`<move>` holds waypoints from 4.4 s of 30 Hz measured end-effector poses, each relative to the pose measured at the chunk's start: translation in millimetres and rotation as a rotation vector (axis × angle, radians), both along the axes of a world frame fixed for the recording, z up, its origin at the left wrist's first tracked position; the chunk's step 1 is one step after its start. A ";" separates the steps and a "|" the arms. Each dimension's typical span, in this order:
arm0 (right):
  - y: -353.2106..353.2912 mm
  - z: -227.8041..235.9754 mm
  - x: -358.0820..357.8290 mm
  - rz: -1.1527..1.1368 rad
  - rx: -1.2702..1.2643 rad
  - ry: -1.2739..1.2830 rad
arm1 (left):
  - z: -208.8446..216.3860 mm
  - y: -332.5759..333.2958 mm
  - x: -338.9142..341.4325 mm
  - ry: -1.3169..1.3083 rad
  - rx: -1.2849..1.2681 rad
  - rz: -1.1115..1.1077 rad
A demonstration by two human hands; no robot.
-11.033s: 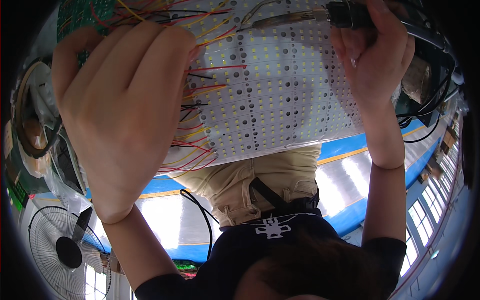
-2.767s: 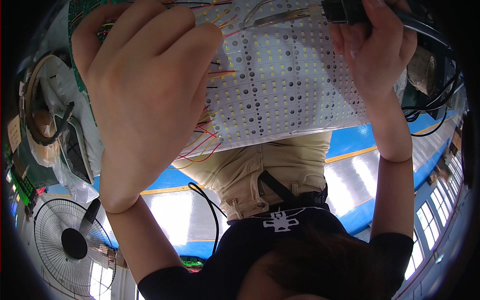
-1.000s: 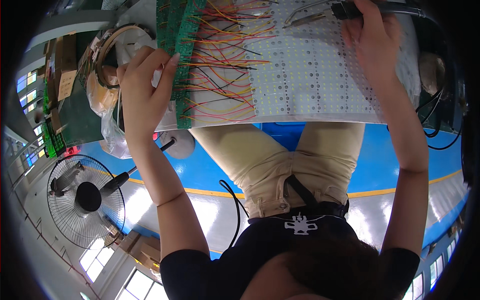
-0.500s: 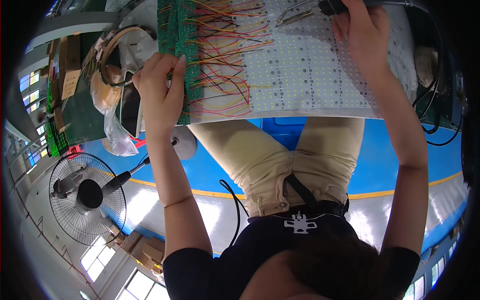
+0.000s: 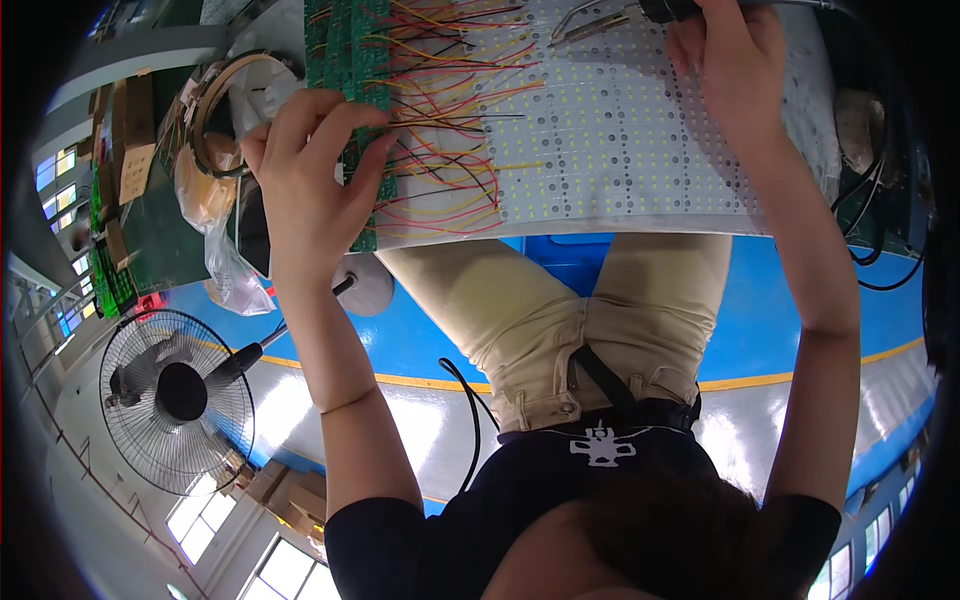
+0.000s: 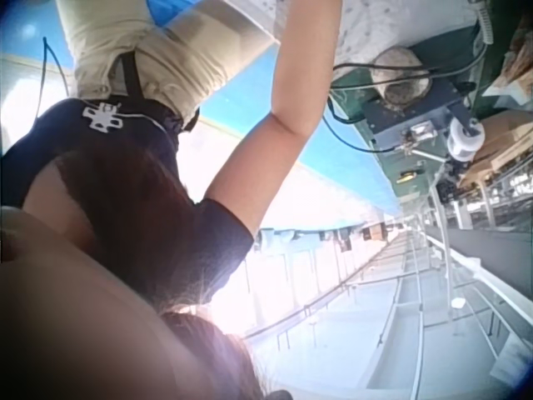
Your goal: The person solders thin wires from a control board onto an LED panel array using a soldering iron.
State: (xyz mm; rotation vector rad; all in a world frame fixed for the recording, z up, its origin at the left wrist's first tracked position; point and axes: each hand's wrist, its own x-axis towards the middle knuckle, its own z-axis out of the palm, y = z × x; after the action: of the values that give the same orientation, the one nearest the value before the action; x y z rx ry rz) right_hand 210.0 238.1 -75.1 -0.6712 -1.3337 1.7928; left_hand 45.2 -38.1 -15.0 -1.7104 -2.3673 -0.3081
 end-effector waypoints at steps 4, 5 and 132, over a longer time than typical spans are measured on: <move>-0.5 0.1 0.9 0.020 -0.018 -0.016 | -2.5 2.3 1.2 -0.005 0.028 0.006; -1.1 -0.1 0.6 0.006 -0.015 -0.004 | -1.5 2.1 2.3 -0.001 0.020 0.009; -5.3 3.0 12.1 0.161 0.208 0.050 | -48.9 63.2 71.7 -0.302 0.228 0.241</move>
State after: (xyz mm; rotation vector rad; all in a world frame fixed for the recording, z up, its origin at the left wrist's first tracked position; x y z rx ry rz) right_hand 222.1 232.8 -72.1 -0.4133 -1.5507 1.7521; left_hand 116.9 25.0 -63.8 -1.3390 -2.5909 -0.8086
